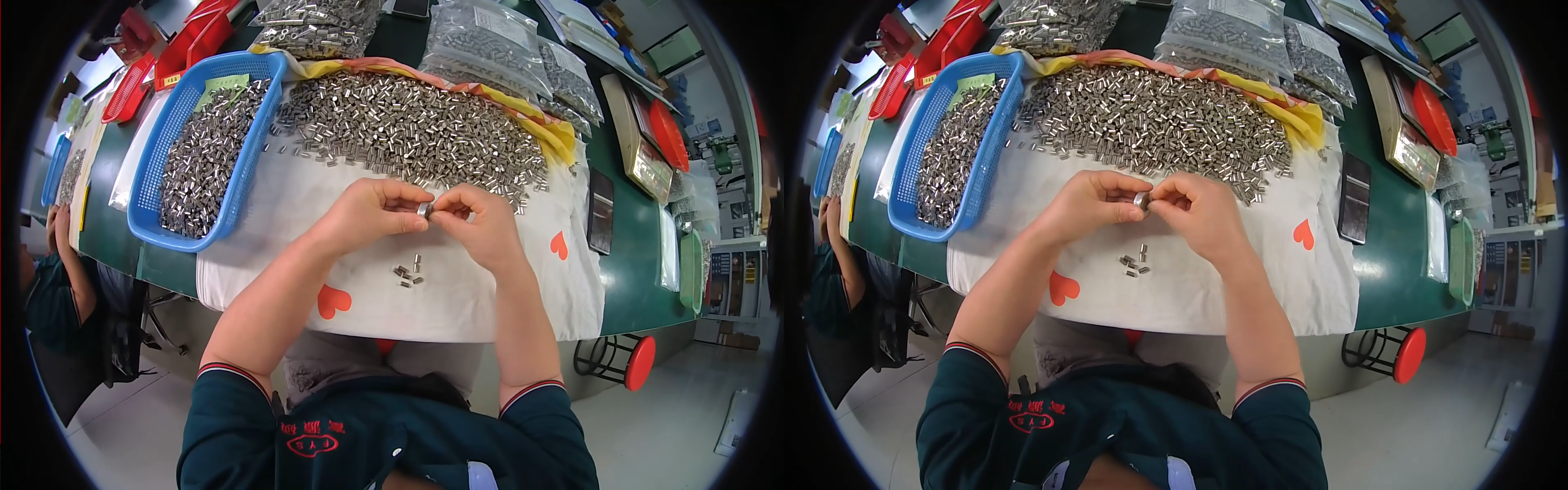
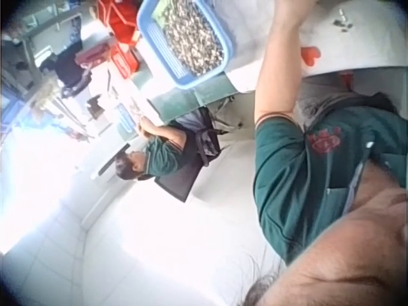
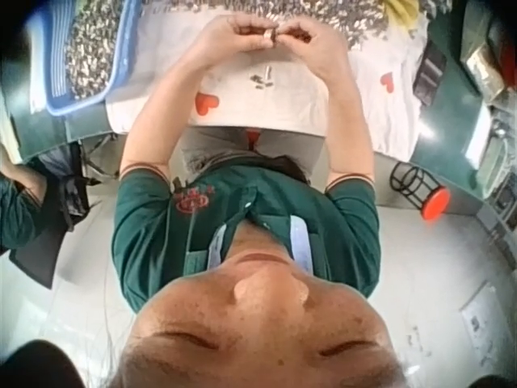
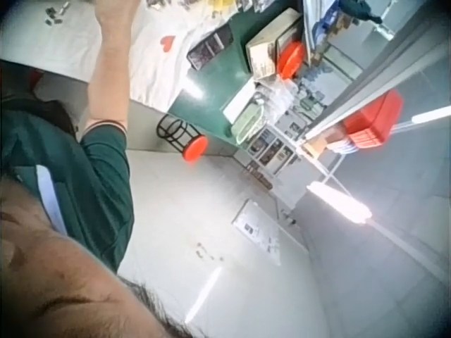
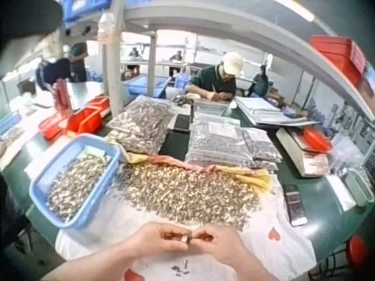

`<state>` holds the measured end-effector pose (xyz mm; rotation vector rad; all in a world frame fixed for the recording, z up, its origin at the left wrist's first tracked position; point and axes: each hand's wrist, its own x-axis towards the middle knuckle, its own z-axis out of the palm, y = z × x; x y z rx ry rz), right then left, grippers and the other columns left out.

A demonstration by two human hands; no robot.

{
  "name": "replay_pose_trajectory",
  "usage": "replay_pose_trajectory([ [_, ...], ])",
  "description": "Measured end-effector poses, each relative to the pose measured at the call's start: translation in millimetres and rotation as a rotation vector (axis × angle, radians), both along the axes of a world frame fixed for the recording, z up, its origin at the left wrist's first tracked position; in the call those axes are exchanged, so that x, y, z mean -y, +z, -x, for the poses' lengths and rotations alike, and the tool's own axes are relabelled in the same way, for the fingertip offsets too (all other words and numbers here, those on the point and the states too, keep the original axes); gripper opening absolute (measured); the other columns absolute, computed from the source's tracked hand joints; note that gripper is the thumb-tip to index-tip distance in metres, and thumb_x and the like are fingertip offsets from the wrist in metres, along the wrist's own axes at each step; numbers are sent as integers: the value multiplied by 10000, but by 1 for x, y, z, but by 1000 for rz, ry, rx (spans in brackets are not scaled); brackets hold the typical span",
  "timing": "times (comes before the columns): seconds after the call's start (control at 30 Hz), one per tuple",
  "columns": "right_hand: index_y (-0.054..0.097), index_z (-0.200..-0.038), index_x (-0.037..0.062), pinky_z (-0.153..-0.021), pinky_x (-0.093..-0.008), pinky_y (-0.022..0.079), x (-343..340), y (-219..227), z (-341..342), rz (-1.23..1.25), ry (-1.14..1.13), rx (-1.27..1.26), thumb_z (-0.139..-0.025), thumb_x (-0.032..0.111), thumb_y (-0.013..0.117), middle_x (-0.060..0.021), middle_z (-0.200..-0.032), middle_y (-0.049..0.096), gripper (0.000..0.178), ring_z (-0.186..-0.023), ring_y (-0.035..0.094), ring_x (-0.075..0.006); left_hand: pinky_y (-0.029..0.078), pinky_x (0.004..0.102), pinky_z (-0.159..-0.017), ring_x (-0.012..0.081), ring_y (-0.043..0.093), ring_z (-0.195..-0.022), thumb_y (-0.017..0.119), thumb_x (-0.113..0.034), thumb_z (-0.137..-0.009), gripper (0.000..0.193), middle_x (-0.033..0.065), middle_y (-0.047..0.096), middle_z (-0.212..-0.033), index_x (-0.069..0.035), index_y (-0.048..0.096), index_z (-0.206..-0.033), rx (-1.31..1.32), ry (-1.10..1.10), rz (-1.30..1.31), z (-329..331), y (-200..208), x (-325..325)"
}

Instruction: Sorting small metal components on a workbench and placing them into a small container.

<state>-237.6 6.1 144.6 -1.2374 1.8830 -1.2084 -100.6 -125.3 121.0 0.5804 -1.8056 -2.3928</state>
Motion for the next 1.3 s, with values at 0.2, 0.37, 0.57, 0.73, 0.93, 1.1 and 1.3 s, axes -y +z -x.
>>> replay_pose_trajectory([
  [0.2, 618, -813, 49, -568, -226, 423, 3, -11, 13, -10, -100, 133, -707, 60, 633, -28, -706, 586, 108, -625, 535, -99, 464, 209, -689, 66, 557, -765, 664, -31, -731, 312, 23, 610, -864, -6, 588, -1032, 0, -109, 87, -2, 0, -8],
  [0.37, 630, -813, 75, -633, -316, 439, 19, -32, 9, 52, -132, -800, -716, 83, 589, -64, -759, 551, 105, -728, 545, -220, 460, 214, -692, 57, 539, -749, 662, -28, -727, 303, 3, 605, -835, -19, 595, -1023, 3, -145, 139, -1, 3, -8],
  [0.57, 610, -740, 81, -699, -359, 418, 15, -29, 4, -45, -103, -727, -678, 95, 609, -61, -748, 536, 63, -758, 518, -241, 461, 211, -728, 78, 558, -801, 633, 9, -744, 325, 25, 594, -886, 11, 555, -1059, -56, -54, 81, 2, -5, -4],
  [0.73, 598, -795, 48, -673, -273, 432, 10, -8, -2, -30, -121, -324, -731, 39, 589, -30, -770, 571, 65, -730, 539, -146, 465, 216, -723, 84, 562, -810, 631, -9, -752, 319, 48, 598, -924, 10, 552, -1060, -18, 71, -24, 0, -1, -2],
  [0.93, 596, -812, 19, -599, -209, 436, 5, -12, 1, 134, -19, 149, -725, 10, 595, -23, -745, 599, 87, -651, 542, -86, 471, 212, -726, 102, 577, -822, 628, -11, -757, 339, 67, 603, -922, 32, 528, -1078, -50, 84, -77, 2, 1, -1],
  [1.1, 598, -804, 18, -574, -218, 440, 6, -4, -10, 146, -17, -86, -704, 5, 604, -41, -752, 603, 101, -625, 546, -105, 471, 210, -719, 96, 576, -812, 639, -19, -751, 342, 66, 609, -907, 33, 536, -1072, -59, 85, -42, 0, -1, 0],
  [1.3, 598, -781, 16, -560, -228, 446, 5, -2, -17, 185, -75, -412, -688, 14, 615, -71, -744, 606, 95, -618, 566, -138, 468, 203, -708, 84, 572, -799, 650, -27, -745, 335, 61, 612, -898, 32, 551, -1060, -57, 111, 58, 1, -4, -2],
])
